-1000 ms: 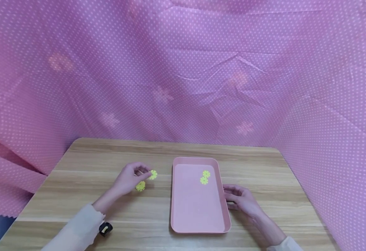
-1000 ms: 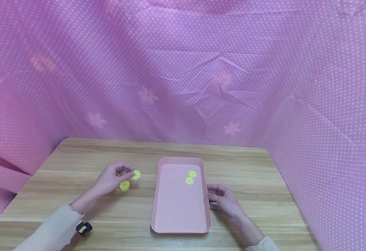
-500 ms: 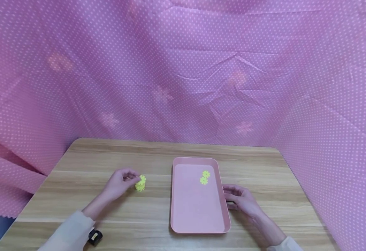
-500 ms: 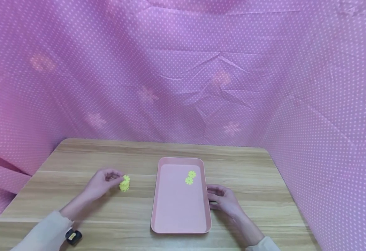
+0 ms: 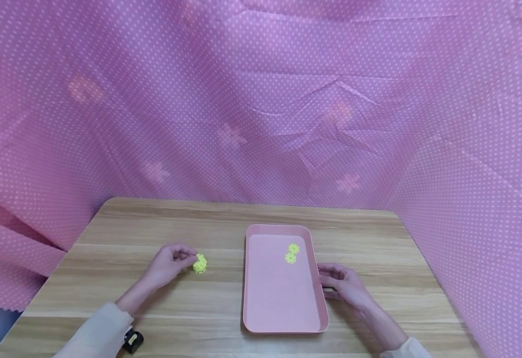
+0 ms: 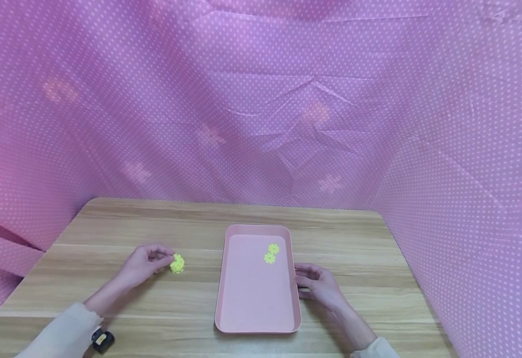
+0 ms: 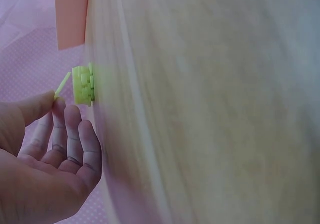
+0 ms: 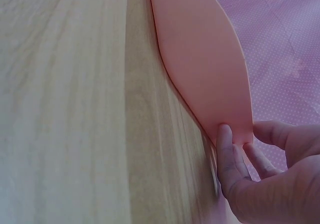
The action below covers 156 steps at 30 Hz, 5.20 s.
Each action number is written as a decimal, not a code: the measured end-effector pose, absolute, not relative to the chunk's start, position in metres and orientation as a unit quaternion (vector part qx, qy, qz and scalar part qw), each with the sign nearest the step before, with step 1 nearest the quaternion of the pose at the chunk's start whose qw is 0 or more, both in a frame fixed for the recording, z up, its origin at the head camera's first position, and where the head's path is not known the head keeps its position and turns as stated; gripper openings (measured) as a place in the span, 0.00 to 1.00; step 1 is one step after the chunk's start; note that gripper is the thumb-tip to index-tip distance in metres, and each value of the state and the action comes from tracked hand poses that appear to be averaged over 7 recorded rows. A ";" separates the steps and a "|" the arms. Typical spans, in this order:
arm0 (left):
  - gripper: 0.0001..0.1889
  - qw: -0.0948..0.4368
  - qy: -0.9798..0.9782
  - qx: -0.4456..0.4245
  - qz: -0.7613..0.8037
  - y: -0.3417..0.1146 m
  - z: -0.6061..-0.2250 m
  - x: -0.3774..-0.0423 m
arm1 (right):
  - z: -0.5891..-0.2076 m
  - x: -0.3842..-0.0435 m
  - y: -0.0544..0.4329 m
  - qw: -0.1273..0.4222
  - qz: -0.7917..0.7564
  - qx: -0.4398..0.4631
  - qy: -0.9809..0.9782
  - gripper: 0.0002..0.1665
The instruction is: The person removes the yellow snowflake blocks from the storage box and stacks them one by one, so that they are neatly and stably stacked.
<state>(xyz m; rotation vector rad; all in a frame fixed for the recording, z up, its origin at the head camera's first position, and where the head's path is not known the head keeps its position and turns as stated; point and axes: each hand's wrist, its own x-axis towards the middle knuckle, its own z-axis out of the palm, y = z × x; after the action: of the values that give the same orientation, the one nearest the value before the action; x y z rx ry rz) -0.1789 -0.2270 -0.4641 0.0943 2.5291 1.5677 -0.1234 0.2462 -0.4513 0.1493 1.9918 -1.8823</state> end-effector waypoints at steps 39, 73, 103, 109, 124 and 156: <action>0.13 0.116 0.856 0.025 0.503 -0.222 -0.463 -0.187 | -0.455 -0.140 0.253 0.205 -0.677 0.045 0.706 0.35; 0.11 0.084 0.862 0.162 0.473 -0.139 -0.413 -0.166 | -0.442 -0.106 0.264 0.216 -0.665 0.046 0.714 0.35; 0.13 0.092 0.887 0.348 0.288 -0.037 -0.431 -0.198 | -0.442 -0.118 0.260 0.219 -0.660 0.053 0.716 0.36; 0.15 0.095 0.894 0.367 0.240 -0.022 -0.437 -0.206 | -0.445 -0.123 0.262 0.218 -0.664 0.051 0.714 0.36; 0.16 0.107 0.901 0.375 0.191 -0.004 -0.444 -0.206 | -0.444 -0.111 0.259 0.219 -0.663 0.048 0.714 0.37; 0.16 0.087 0.906 0.384 0.158 0.006 -0.454 -0.212 | -0.439 -0.112 0.254 0.226 -0.672 0.048 0.704 0.36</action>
<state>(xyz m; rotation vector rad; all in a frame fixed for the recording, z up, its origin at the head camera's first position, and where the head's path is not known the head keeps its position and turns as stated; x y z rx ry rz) -0.2117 0.0061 -0.4542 1.1430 2.6976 0.4700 -0.1124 0.2543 -0.4389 0.1322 1.9412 -1.8514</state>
